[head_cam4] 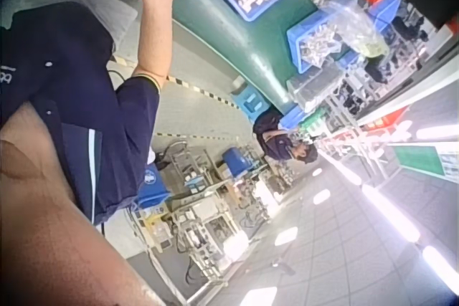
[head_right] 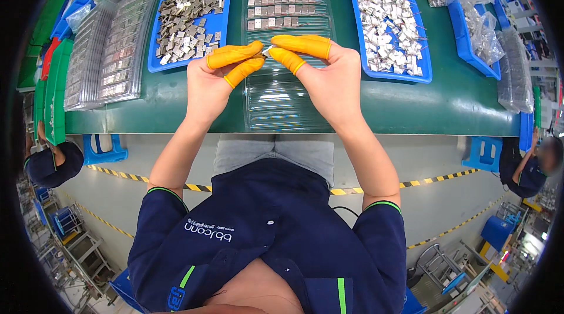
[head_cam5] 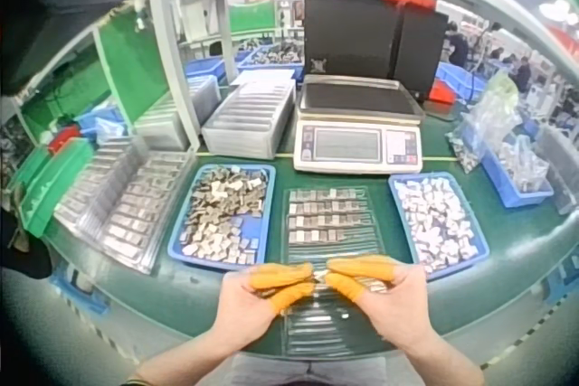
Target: Manually assemble or inspect small electronic components on a production line.
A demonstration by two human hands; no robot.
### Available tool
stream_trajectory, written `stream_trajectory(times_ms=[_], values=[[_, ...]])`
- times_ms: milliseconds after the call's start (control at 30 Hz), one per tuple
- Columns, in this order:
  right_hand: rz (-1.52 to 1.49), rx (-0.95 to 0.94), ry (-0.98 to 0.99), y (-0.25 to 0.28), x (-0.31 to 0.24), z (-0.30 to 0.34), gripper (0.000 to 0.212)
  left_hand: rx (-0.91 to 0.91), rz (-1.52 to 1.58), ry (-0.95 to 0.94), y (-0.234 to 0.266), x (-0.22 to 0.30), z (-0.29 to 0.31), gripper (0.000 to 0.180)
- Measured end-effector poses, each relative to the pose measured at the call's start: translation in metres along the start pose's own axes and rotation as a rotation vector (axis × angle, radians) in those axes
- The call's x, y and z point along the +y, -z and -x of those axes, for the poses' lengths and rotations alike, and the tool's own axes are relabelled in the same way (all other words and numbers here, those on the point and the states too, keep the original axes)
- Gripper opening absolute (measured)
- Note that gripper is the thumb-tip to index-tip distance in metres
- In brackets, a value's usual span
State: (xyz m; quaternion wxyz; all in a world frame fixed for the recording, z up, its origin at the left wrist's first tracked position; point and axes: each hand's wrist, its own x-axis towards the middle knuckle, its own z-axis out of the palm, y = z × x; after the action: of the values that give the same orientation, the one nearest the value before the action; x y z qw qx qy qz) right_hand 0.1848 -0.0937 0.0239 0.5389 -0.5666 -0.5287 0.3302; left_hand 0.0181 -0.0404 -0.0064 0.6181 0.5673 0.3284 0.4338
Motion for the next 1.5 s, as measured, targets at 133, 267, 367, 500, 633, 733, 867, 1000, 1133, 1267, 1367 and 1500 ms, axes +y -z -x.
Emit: stream_trajectory(times_ms=[133, 267, 367, 500, 633, 733, 867, 1000, 1133, 1267, 1367, 1500], values=[[0.078, -0.003, 0.033, 0.001, 0.0, 0.005, 0.018, -0.053, -0.246, -0.156, 0.003, 0.004, 0.001, 0.023], [-0.213, 0.035, -0.099, -0.004, 0.0, 0.012, 0.018, -0.031, -0.087, -0.085, -0.002, 0.007, 0.01, 0.024], [-0.305, 0.034, -0.166, -0.003, 0.005, 0.019, 0.019, -0.002, -0.084, -0.076, -0.005, 0.005, 0.014, 0.023], [-0.289, -0.105, -0.084, 0.006, 0.013, 0.022, 0.019, -0.068, -0.174, -0.135, 0.002, 0.001, 0.017, 0.02], [-0.398, -0.249, -0.35, 0.018, 0.008, 0.022, 0.021, -0.171, -0.182, -0.171, 0.004, 0.008, 0.016, 0.019], [-0.516, -0.357, -0.467, 0.014, 0.006, 0.022, 0.022, -0.275, -0.098, -0.064, 0.011, 0.008, 0.018, 0.018], [-0.477, -0.276, -0.43, 0.01, 0.004, 0.027, 0.02, -0.254, -0.088, -0.078, 0.009, 0.005, 0.016, 0.017], [-0.262, -0.203, -0.203, 0.007, 0.007, 0.029, 0.017, -0.256, -0.119, -0.106, 0.008, 0.002, 0.014, 0.017], [0.121, -0.103, 0.006, 0.005, 0.012, 0.013, 0.014, -0.129, -0.125, -0.028, 0.001, -0.002, 0.008, 0.022], [0.6, 0.172, 0.392, 0.018, 0.037, -0.034, 0.013, 0.138, -0.087, -0.055, 0.002, 0.001, -0.008, 0.027], [0.899, 0.212, 0.633, 0.027, 0.058, -0.063, 0.018, 0.153, -0.165, -0.06, 0.017, -0.012, -0.002, 0.024], [1.082, 0.139, 0.679, 0.021, 0.064, -0.068, 0.019, 0.172, -0.267, -0.11, 0.023, -0.017, 0.012, 0.02]])
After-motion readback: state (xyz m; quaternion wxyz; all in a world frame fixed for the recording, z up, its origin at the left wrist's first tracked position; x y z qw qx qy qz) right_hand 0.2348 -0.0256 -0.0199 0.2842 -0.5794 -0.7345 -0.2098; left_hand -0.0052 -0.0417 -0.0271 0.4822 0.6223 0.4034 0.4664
